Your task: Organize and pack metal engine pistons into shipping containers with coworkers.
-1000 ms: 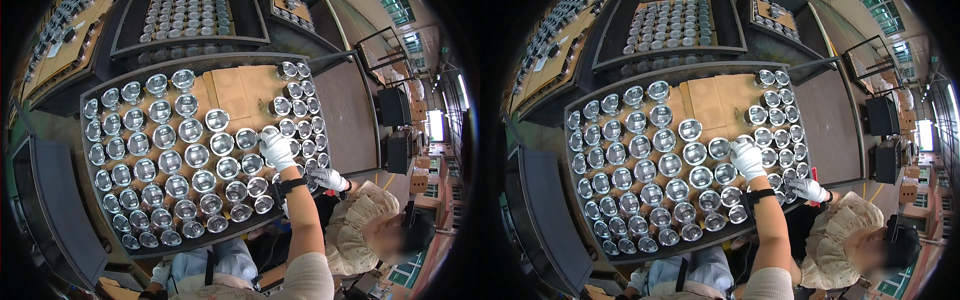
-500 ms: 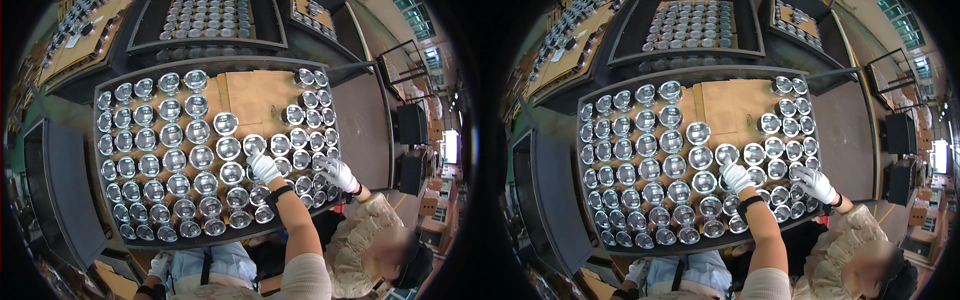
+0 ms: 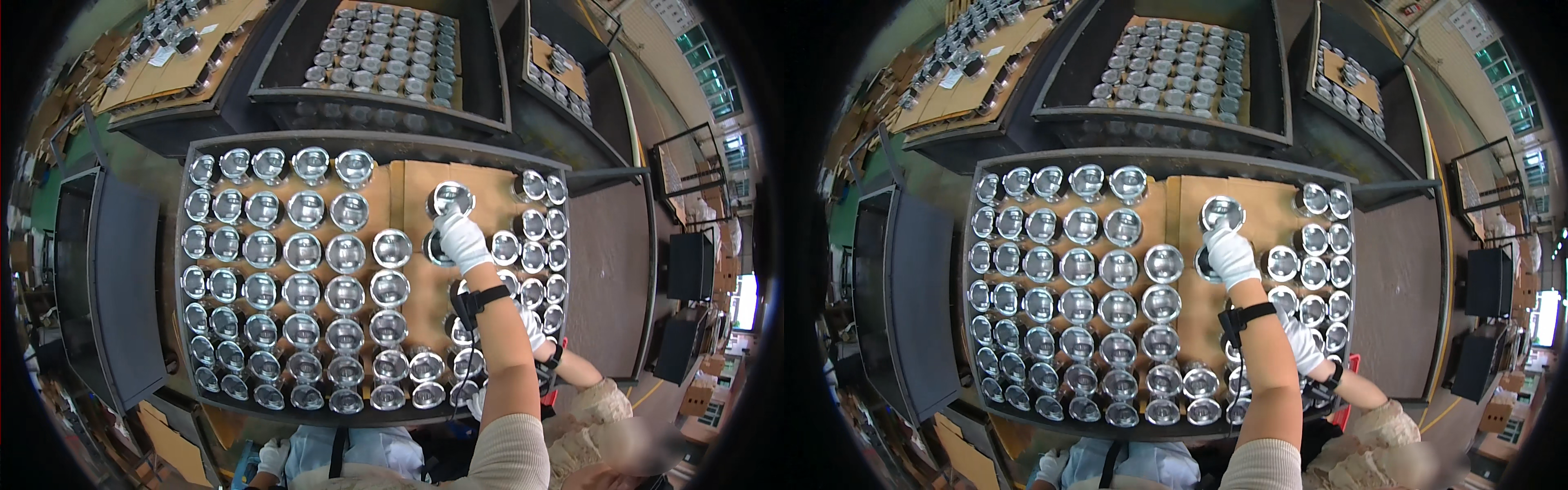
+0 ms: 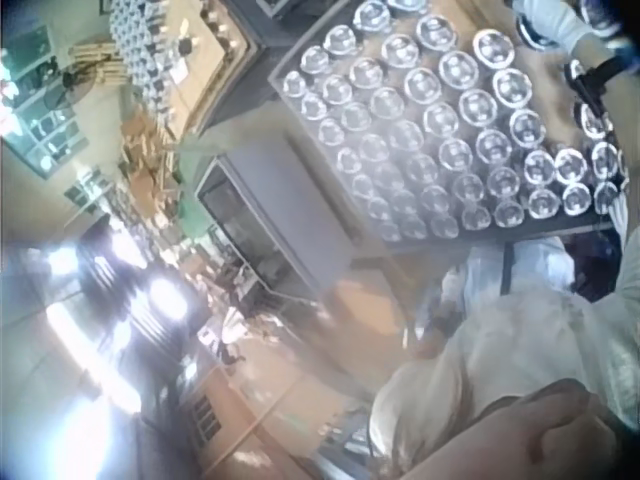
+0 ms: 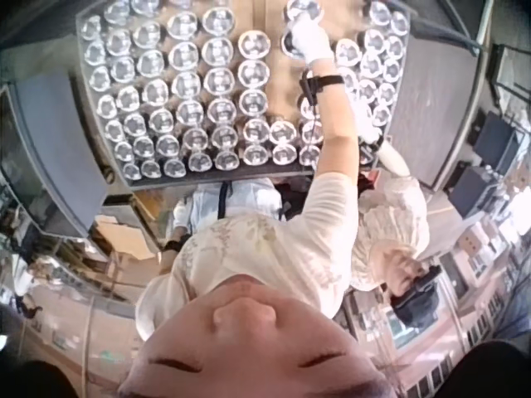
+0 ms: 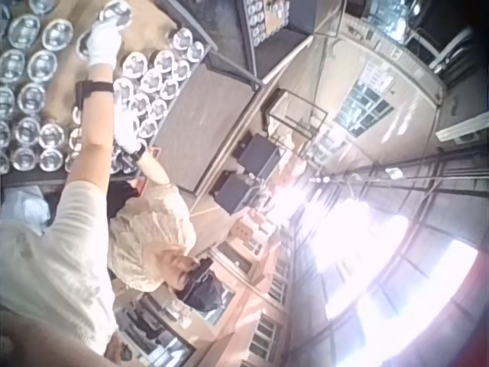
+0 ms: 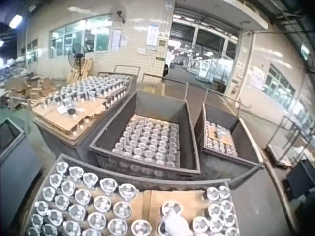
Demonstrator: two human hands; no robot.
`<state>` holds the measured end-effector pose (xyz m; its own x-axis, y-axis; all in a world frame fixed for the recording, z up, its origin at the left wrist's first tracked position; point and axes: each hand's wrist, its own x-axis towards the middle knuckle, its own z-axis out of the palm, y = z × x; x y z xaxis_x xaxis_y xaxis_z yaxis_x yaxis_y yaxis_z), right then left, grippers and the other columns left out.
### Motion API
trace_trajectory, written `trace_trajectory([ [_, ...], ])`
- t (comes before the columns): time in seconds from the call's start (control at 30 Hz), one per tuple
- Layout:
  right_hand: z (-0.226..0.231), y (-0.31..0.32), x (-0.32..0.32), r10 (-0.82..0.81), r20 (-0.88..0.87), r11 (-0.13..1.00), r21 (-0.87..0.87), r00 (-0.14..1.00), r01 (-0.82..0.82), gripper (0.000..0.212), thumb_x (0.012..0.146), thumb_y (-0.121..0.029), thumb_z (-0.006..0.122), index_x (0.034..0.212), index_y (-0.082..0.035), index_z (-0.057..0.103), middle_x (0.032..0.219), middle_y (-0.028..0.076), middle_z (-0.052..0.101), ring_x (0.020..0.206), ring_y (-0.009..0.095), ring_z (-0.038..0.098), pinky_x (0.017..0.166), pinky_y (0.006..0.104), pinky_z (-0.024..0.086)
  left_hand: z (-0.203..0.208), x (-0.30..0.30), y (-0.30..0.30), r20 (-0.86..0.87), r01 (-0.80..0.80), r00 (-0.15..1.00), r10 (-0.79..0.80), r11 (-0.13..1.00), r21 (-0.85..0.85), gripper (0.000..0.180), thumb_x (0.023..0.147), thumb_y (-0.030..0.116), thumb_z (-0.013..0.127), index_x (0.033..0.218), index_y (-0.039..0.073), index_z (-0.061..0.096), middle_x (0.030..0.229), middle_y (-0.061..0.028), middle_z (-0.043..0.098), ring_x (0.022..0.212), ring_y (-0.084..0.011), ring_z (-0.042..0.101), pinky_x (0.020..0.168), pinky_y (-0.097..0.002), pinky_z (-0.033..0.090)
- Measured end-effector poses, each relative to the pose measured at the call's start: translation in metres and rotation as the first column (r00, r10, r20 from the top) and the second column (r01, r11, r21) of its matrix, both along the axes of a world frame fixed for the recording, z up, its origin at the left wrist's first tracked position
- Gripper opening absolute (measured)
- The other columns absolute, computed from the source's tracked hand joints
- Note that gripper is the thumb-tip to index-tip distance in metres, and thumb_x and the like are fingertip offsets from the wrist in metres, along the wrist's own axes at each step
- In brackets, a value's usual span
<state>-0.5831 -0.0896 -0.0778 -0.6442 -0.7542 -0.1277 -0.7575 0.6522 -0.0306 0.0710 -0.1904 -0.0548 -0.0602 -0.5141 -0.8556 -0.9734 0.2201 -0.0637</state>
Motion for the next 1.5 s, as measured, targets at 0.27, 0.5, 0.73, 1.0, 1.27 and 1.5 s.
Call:
trace_trajectory([
  [0.27,-0.035,-0.098,-0.054,-0.073,0.249,0.993,-0.071,0.966,0.093,0.03,0.085,-0.021,0.051,0.106,-0.001,0.056,0.095,0.026,0.063,0.087,0.04,0.063,0.077,0.0451,0.05,0.006,0.035,0.03,-0.181,-0.088,0.98,0.08,0.995,-0.037,0.037,0.088,0.038,0.051,0.096,0.004,0.063,0.093,-0.0215,0.064,0.088,-0.0403,0.058,0.076,-0.042,0.047],
  [0.5,-0.046,-0.152,-0.029,-0.378,0.446,0.91,0.02,0.811,0.413,0.037,0.086,-0.028,0.053,0.115,-0.006,0.051,0.097,0.025,0.064,0.094,0.04,0.061,0.081,0.0451,0.049,-0.001,0.055,0.04,-0.147,-0.17,0.975,0.169,0.985,0.005,0.044,0.088,0.043,0.049,0.101,0.003,0.063,0.097,-0.0236,0.063,0.092,-0.0407,0.058,0.081,-0.0408,0.046],
  [0.73,-0.037,-0.135,-0.027,-0.279,0.362,0.949,-0.04,0.89,0.314,0.033,0.08,-0.024,0.058,0.108,-0.008,0.056,0.096,0.02,0.065,0.092,0.037,0.063,0.08,0.0439,0.05,-0.034,0.069,0.032,-0.127,-0.18,0.975,0.181,0.983,0.02,0.049,0.087,0.045,0.047,0.105,0.003,0.063,0.099,-0.0232,0.064,0.097,-0.0389,0.059,0.084,-0.0424,0.045],
  [1.0,0.11,-0.027,0.039,-0.168,0.276,0.901,-0.347,0.946,0.261,0.027,0.076,-0.024,0.065,0.102,-0.013,0.065,0.099,0.013,0.064,0.091,0.03,0.062,0.078,0.0394,0.05,-0.044,0.066,-0.002,-0.024,0.008,1.0,-0.009,1.0,-0.02,0.048,0.085,0.045,0.052,0.105,0.002,0.062,0.101,-0.0232,0.063,0.1,-0.04,0.057,0.085,-0.0422,0.044],
  [1.27,0.166,0.096,0.174,-0.323,0.608,0.682,-0.382,0.726,0.624,0.026,0.081,-0.016,0.065,0.103,-0.003,0.064,0.093,0.016,0.065,0.085,0.029,0.064,0.073,0.0355,0.049,-0.018,0.025,-0.045,-0.244,0.163,0.96,-0.135,0.982,0.098,0.043,0.086,0.041,0.048,0.099,0.002,0.064,0.095,-0.025,0.063,0.095,-0.0411,0.059,0.082,-0.0448,0.046],
  [1.5,0.128,0.154,0.289,-0.496,0.207,0.833,-0.161,0.843,0.529,0.009,0.076,-0.015,0.062,0.084,-0.011,0.067,0.073,0.011,0.065,0.065,0.029,0.063,0.06,0.0386,0.05,-0.017,-0.003,-0.078,-0.512,0.338,0.825,-0.24,0.935,0.105,0.032,0.088,0.033,0.053,0.104,0.008,0.063,0.095,-0.019,0.065,0.092,-0.036,0.061,0.081,-0.0405,0.048],
])
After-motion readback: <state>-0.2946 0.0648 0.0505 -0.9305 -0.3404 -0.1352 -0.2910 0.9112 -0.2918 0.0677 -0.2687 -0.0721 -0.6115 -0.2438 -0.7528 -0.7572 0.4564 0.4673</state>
